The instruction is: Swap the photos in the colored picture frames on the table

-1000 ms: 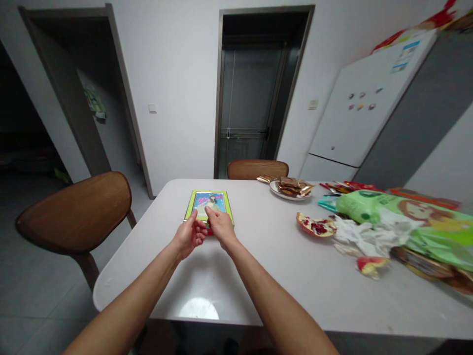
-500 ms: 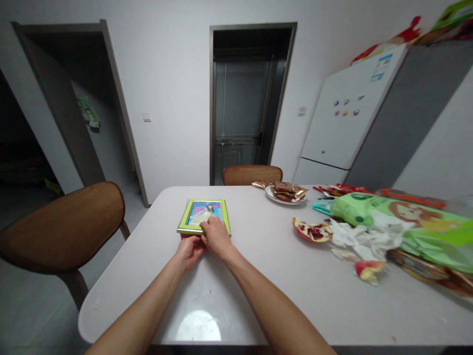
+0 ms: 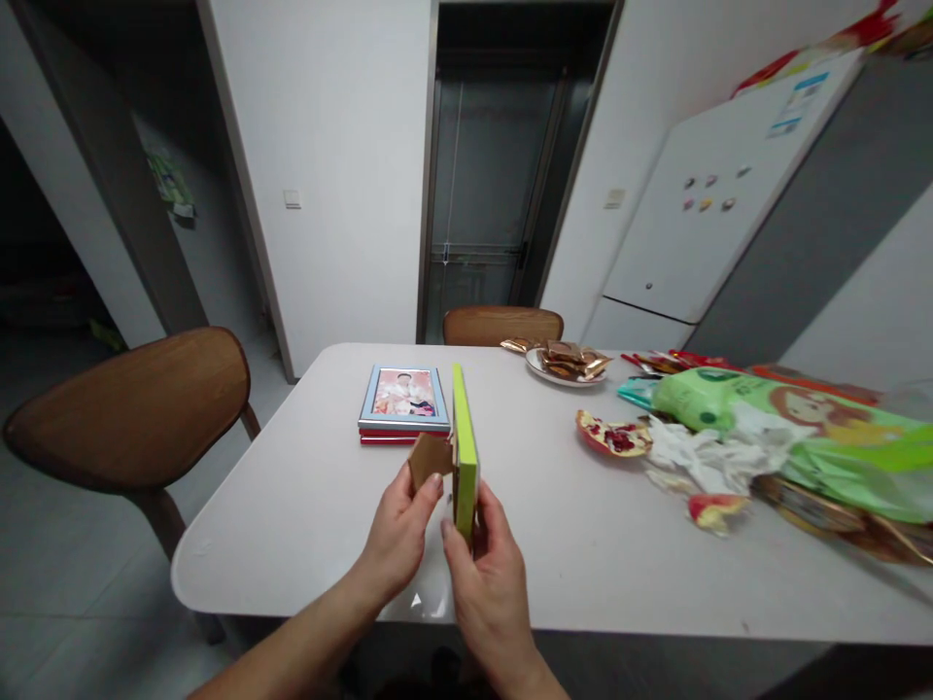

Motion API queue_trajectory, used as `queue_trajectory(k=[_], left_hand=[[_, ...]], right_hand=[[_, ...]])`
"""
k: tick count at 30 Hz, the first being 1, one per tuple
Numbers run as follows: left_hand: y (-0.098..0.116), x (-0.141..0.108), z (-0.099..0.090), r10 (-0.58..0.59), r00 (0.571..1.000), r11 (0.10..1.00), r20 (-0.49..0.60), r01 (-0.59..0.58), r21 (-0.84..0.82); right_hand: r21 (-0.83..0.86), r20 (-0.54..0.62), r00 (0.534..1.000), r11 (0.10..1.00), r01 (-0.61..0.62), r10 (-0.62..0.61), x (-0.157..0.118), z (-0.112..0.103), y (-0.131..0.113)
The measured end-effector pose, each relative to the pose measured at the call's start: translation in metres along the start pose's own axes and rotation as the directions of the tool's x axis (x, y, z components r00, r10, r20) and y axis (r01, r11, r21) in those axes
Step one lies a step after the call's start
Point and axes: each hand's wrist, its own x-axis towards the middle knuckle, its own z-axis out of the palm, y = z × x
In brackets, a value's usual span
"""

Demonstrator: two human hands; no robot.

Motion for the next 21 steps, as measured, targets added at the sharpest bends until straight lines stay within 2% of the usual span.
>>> queue_trajectory(k=[4, 9, 12, 14, 18, 21], left_hand=[[0.008, -0.026, 0.000, 0.093, 0.989, 0.941, 0.114, -0.125, 0.314], [-0.007, -0.049, -0.020, 0.032, 0.972, 0.867, 0.232, -0.142, 0.477], [-0.018, -0.057, -0.035, -0.015, 0.961, 0.863, 0.278, -0.128, 0.489], [-0.021, -0.059, -0.044, -0.021, 0.943, 0.846, 0.332, -0.160, 0.509], [-0.017, -0.053, -0.055, -0.023, 0.878, 0.784, 0.477, -0.281, 0.554], [-0.012, -0.046, -0.058, -0.048, 0.833, 0.755, 0.551, -0.331, 0.566]], right_hand=[[0.272, -0.024, 0.978, 0.943, -0.192, 0.206, -0.024, -0.001, -0.002], [0.507, 0.073, 0.885, 0.747, -0.429, 0.459, -0.038, -0.011, 0.010], [0.509, 0.154, 0.818, 0.666, -0.546, 0.554, -0.045, -0.020, 0.020], [0.458, 0.225, 0.776, 0.639, -0.618, 0.590, -0.049, -0.025, 0.022], [0.327, 0.270, 0.694, 0.614, -0.718, 0.667, -0.053, -0.031, 0.019], [0.296, 0.283, 0.644, 0.574, -0.764, 0.711, -0.056, -0.030, 0.020]])
